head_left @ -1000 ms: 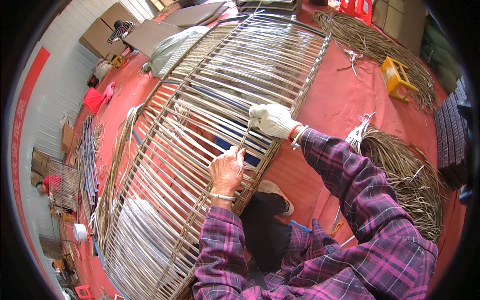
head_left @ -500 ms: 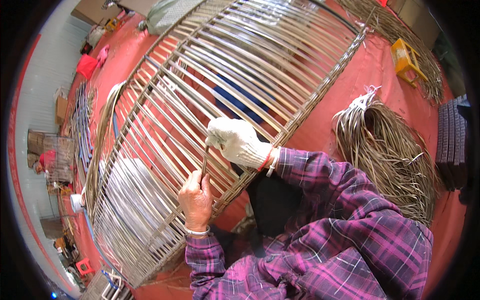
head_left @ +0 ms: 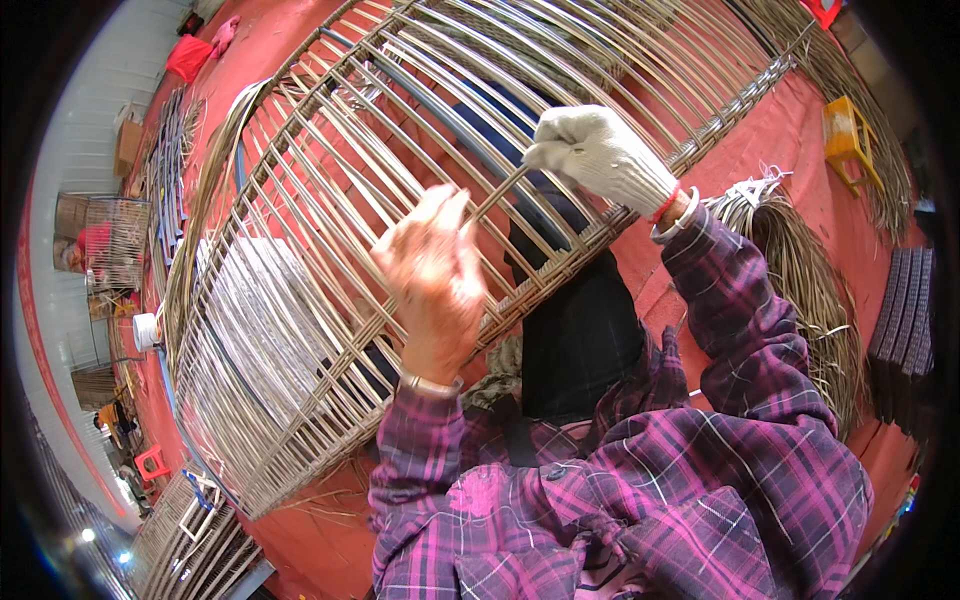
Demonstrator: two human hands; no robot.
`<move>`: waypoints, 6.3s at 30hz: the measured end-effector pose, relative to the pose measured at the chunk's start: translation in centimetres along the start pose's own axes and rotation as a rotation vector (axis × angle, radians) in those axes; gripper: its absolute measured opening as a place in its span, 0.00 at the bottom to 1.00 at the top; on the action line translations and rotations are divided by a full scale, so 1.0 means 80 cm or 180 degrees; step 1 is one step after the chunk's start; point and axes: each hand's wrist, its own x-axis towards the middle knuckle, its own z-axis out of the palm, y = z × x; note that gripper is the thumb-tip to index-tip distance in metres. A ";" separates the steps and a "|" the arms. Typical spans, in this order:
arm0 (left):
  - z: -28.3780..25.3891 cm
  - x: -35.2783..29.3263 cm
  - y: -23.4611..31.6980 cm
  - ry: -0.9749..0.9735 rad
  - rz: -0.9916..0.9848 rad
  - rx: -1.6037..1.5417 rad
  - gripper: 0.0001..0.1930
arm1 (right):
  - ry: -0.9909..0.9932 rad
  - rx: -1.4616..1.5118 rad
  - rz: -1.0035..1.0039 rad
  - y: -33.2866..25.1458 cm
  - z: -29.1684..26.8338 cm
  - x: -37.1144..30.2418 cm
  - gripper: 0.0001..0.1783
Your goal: The person weaves a large cylindrical basket by hand, threading thin bamboo strips through vertical ribs. They rotate the basket and continue weaving around its circumference, occasionally adjusting the structure and pulling strips tight.
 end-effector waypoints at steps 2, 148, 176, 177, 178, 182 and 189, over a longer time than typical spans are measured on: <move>0.032 0.030 0.014 -0.0017 0.0212 -0.0282 0.14 | -0.0061 0.0140 -0.0139 -0.005 -0.016 -0.006 0.11; 0.193 0.165 0.089 -0.0005 -0.0704 -0.2017 0.09 | 0.0244 -0.1049 -0.0195 0.082 -0.180 0.025 0.12; 0.233 0.205 0.141 -0.0219 -0.0307 -0.2524 0.06 | 0.0967 0.0572 0.0070 0.086 -0.251 -0.001 0.18; 0.228 0.204 0.130 -0.0263 -0.0718 -0.2663 0.07 | 0.0746 0.0249 0.0031 0.088 -0.242 0.005 0.17; 0.223 0.200 0.121 -0.0087 -0.0691 -0.2614 0.09 | 0.0463 -0.0100 0.0172 0.092 -0.232 0.010 0.19; 0.213 0.189 0.102 -0.0448 -0.0707 -0.1876 0.15 | 0.0388 -0.2435 -0.0100 0.110 -0.200 0.044 0.12; 0.233 0.202 0.116 -0.0495 -0.0257 -0.0725 0.16 | -0.0700 -0.0869 0.0173 0.116 -0.214 0.058 0.12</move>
